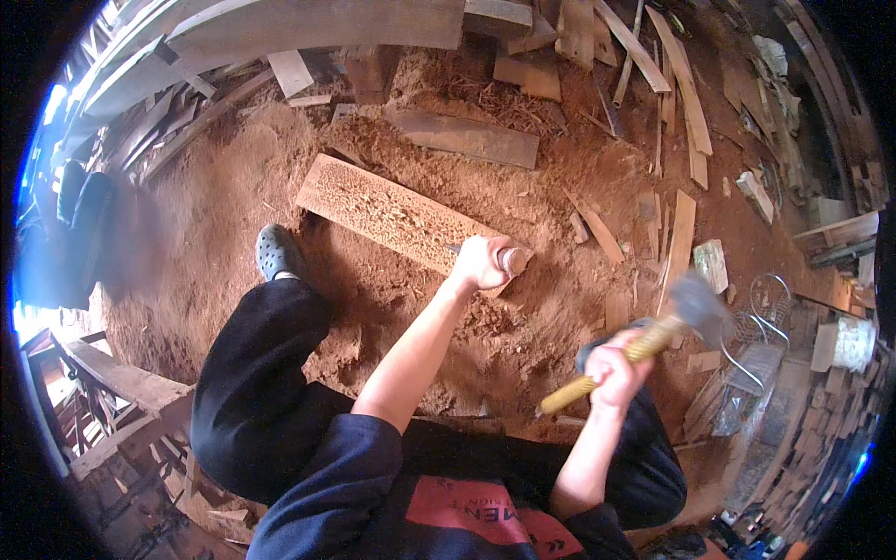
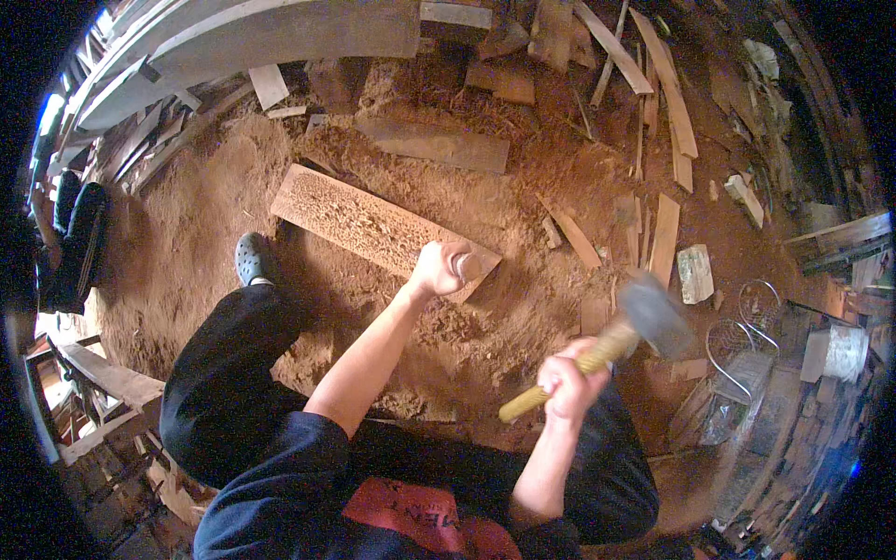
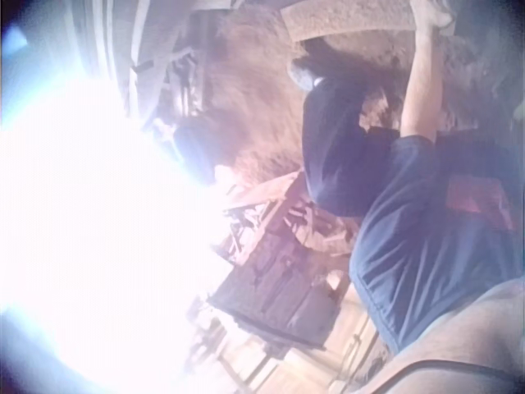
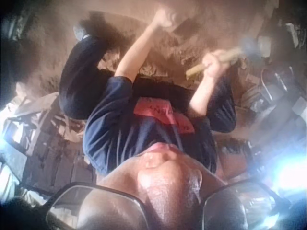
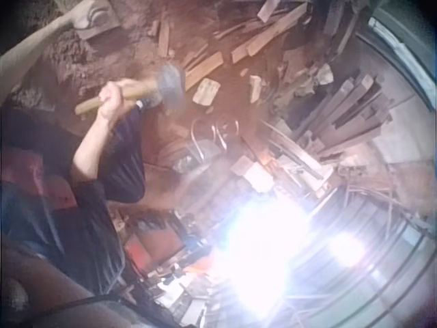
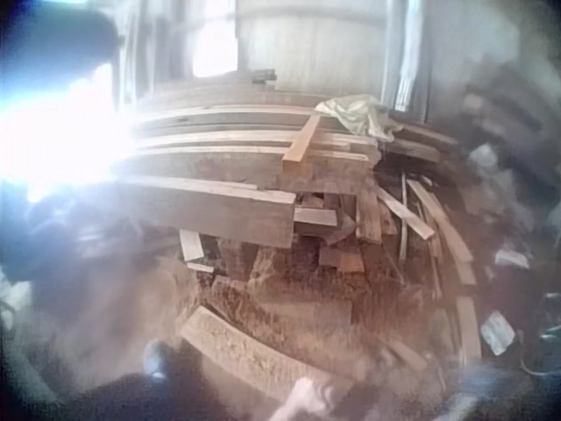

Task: The person sits on the floor and uses a chisel and mallet to carve a rectangular wooden plank. They repeatedly strike the chisel to remove wood chips, creating a textured surface on the plank.

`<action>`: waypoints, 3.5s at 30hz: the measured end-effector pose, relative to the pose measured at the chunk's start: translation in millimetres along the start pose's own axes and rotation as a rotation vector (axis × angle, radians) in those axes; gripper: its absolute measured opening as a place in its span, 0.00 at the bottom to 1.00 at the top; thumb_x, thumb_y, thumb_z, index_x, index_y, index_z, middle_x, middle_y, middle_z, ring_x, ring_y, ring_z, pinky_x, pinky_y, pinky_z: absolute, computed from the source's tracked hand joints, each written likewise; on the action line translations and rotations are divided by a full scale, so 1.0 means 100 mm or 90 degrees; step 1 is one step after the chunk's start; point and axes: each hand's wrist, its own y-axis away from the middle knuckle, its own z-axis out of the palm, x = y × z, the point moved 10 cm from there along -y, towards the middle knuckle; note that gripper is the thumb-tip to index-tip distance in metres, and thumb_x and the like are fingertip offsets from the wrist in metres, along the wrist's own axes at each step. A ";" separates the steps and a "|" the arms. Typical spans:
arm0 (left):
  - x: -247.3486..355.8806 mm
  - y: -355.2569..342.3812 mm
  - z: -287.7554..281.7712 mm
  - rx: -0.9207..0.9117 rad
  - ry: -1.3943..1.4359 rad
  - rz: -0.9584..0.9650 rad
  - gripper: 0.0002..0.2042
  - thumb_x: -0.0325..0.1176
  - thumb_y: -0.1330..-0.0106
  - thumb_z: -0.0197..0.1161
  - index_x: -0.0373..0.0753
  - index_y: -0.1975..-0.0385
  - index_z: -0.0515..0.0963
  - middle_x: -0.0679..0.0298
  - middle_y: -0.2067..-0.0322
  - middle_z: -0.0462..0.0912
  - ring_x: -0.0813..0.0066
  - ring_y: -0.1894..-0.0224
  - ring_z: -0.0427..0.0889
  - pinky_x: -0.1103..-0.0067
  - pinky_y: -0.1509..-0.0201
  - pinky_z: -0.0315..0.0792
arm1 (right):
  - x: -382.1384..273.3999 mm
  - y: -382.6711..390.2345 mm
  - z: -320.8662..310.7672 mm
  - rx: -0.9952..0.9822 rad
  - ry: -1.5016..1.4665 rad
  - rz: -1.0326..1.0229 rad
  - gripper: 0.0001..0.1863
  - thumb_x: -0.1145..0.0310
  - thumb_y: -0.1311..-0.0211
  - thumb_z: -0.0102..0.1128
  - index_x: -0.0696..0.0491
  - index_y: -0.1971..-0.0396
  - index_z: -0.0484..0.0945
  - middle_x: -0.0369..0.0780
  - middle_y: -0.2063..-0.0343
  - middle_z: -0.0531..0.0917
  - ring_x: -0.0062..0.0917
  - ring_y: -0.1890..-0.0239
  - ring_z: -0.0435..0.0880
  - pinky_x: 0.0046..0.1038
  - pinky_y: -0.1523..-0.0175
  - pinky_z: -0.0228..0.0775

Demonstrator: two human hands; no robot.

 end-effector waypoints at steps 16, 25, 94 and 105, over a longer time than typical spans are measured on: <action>-0.01 0.02 -0.02 0.014 -0.009 0.031 0.11 0.37 0.59 0.61 0.42 0.75 0.76 0.53 0.80 0.77 0.51 0.73 0.78 0.67 0.70 0.72 | -0.10 0.13 0.18 0.016 0.106 -0.024 0.08 0.84 0.61 0.52 0.53 0.82 0.67 0.34 0.89 0.69 0.18 0.91 0.67 0.18 0.87 0.58; -0.02 -0.08 -0.05 0.013 -0.030 0.060 0.13 0.36 0.62 0.60 0.43 0.73 0.77 0.54 0.76 0.79 0.53 0.69 0.79 0.70 0.67 0.74 | 1.11 -0.08 -0.14 0.009 0.517 0.189 0.09 0.72 0.62 0.62 0.59 0.80 0.72 0.39 0.87 0.76 0.25 0.87 0.75 0.27 0.80 0.66; 0.10 0.02 -0.08 0.072 0.064 0.095 0.10 0.32 0.62 0.62 0.41 0.76 0.77 0.57 0.81 0.78 0.56 0.76 0.79 0.70 0.72 0.73 | 2.72 -0.17 0.09 -0.143 0.518 0.444 0.09 0.74 0.60 0.49 0.60 0.94 0.69 0.42 0.96 0.70 0.28 0.94 0.71 0.30 0.88 0.63; -0.22 0.01 -0.45 0.112 0.153 0.021 0.08 0.33 0.63 0.62 0.37 0.84 0.73 0.61 0.83 0.76 0.71 0.80 0.76 0.78 0.74 0.70 | 2.95 -0.29 0.08 -0.146 0.737 0.297 0.14 0.72 0.57 0.54 0.72 0.82 0.74 0.49 0.91 0.76 0.34 0.87 0.78 0.35 0.84 0.66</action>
